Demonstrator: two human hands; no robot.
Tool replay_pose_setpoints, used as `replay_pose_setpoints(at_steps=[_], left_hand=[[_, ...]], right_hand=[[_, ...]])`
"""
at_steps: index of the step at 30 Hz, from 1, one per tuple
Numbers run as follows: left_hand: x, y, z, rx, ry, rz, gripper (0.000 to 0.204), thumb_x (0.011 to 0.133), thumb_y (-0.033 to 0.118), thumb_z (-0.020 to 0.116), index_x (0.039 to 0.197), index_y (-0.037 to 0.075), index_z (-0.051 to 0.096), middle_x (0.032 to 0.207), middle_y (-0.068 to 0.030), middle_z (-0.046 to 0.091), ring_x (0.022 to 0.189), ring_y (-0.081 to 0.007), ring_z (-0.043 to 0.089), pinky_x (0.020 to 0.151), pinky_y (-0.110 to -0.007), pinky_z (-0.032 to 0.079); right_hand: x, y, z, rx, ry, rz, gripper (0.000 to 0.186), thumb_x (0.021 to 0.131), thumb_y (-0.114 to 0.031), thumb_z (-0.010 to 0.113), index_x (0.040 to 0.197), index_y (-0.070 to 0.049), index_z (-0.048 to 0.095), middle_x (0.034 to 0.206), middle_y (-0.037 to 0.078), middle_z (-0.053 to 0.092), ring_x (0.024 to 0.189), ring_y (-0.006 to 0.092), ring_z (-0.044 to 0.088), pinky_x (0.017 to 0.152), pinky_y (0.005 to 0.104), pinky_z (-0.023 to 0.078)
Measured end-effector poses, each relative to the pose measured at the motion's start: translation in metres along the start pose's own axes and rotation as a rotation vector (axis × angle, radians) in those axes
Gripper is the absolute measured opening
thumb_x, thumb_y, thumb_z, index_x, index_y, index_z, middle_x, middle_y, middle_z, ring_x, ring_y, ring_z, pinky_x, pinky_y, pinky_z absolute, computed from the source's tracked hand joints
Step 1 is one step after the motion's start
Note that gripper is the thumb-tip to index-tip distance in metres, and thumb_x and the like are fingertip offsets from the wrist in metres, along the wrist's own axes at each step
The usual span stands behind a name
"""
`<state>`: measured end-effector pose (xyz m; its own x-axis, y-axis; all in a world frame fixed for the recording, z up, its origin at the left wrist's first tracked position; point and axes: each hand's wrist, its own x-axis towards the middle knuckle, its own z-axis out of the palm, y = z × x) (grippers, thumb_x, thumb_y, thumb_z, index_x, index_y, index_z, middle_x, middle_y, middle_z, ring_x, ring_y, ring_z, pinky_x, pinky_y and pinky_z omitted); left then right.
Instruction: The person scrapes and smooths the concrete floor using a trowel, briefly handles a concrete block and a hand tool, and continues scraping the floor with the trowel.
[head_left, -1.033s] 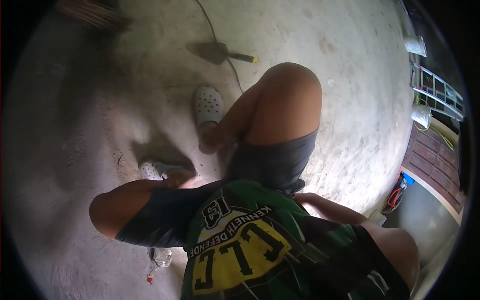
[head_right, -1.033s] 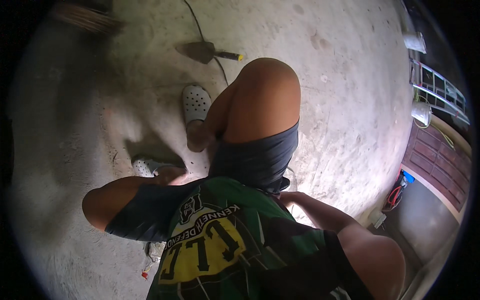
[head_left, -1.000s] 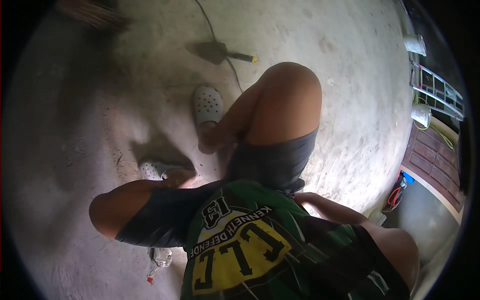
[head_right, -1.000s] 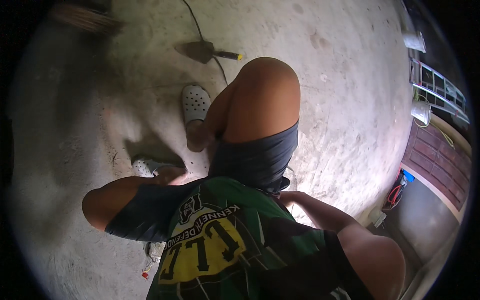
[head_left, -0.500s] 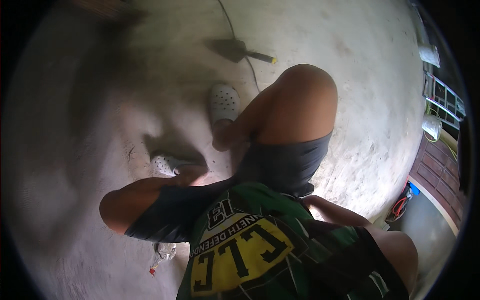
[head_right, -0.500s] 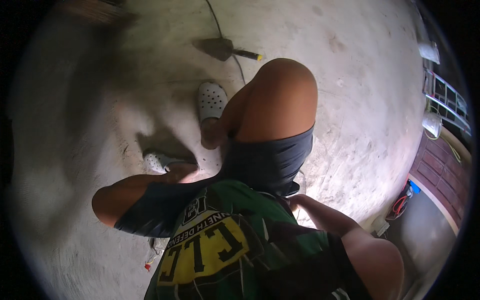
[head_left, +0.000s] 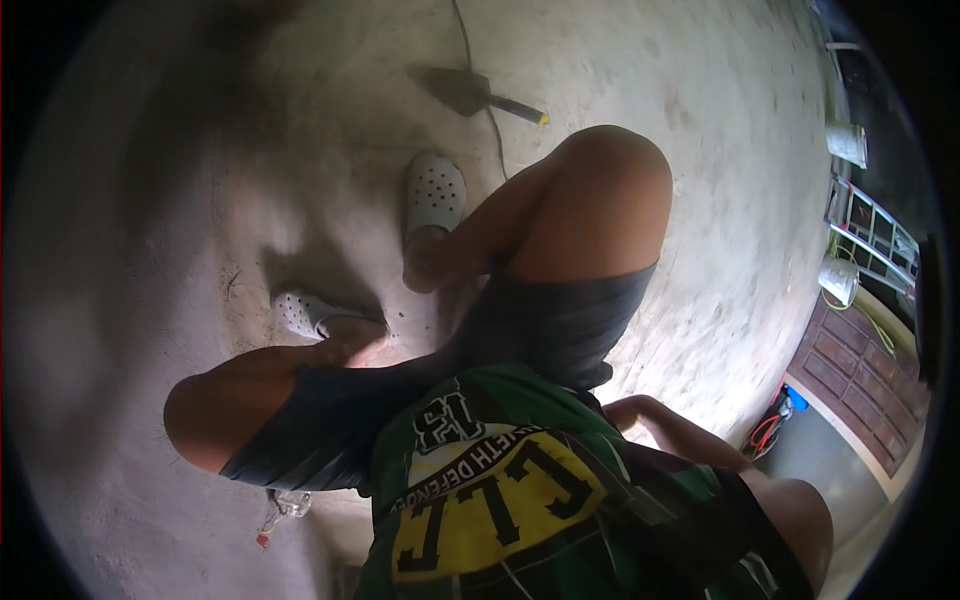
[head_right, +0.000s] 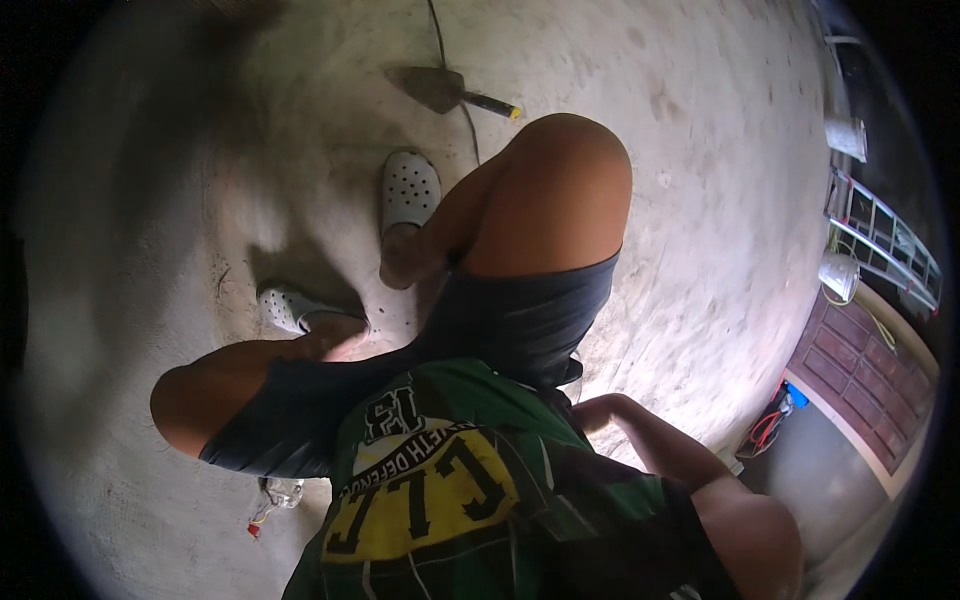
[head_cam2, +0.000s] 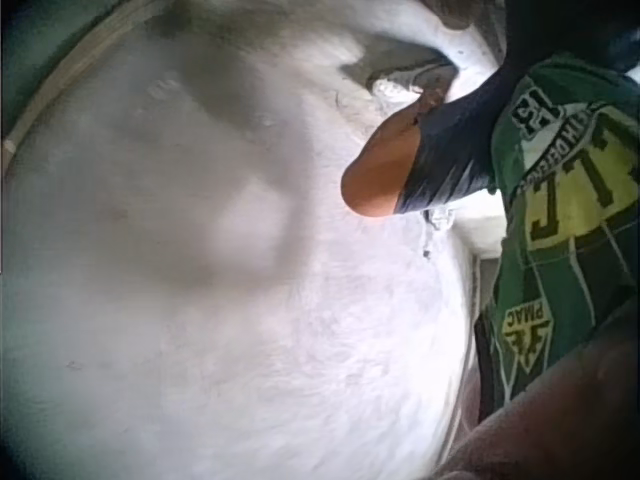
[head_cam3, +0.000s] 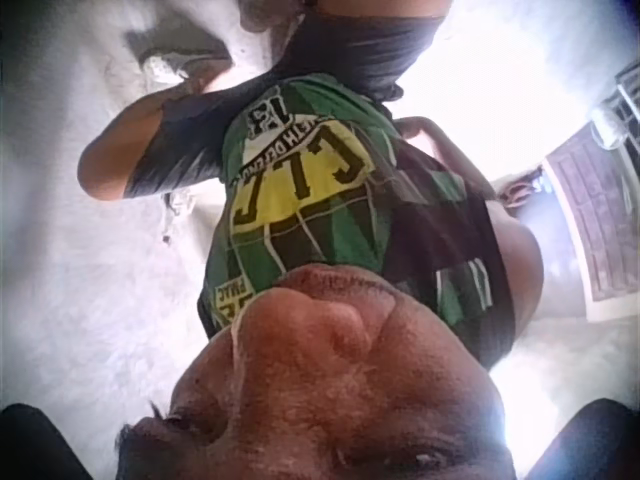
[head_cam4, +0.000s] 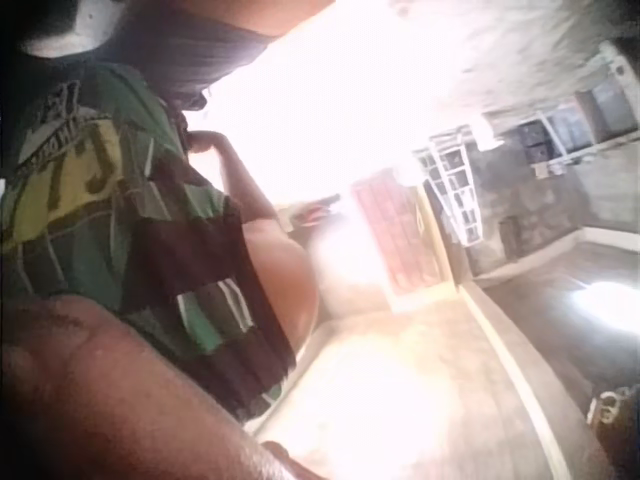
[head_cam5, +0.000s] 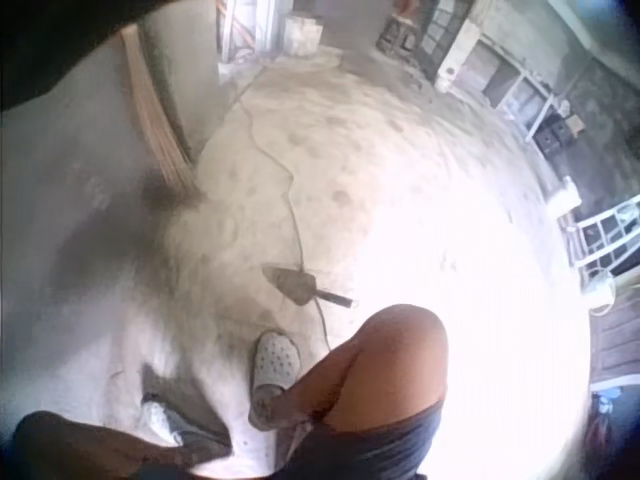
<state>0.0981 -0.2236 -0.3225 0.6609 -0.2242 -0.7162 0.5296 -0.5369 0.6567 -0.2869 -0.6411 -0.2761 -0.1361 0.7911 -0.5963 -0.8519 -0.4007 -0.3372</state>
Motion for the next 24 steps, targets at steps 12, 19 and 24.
replay_pose_setpoints(at_steps=[12,19,24], left_hand=[[-0.05,0.026,-0.011,0.498,-0.017,0.269,0.063,0.101,0.055,0.051,0.151,0.017,0.053,0.154,-0.0151,0.051,0.141,-0.0342,0.051,0.118,-0.053,0.04],[-0.158,-0.061,-0.109,0.606,0.062,0.014,0.063,0.103,0.057,0.049,0.152,0.018,0.052,0.156,-0.0143,0.051,0.142,-0.0336,0.05,0.119,-0.053,0.039],[-0.277,-0.173,-0.226,0.545,0.198,-0.401,0.063,0.103,0.058,0.048,0.153,0.019,0.052,0.156,-0.0138,0.05,0.142,-0.0331,0.05,0.119,-0.053,0.039]], right_hand=[[0.048,0.025,-0.039,0.032,0.178,0.071,0.048,0.093,-0.02,0.076,0.136,-0.002,0.064,0.133,0.011,0.068,0.117,0.0207,0.062,0.102,0.0388,0.049],[-0.013,-0.023,-0.131,-0.289,0.614,0.099,0.045,0.094,-0.022,0.075,0.134,-0.003,0.065,0.128,0.01,0.07,0.114,0.0202,0.064,0.098,0.0379,0.051],[-0.153,-0.155,-0.257,-0.528,1.287,-0.009,0.044,0.094,-0.024,0.075,0.132,-0.004,0.066,0.124,0.009,0.072,0.112,0.0199,0.065,0.096,0.0373,0.052]])
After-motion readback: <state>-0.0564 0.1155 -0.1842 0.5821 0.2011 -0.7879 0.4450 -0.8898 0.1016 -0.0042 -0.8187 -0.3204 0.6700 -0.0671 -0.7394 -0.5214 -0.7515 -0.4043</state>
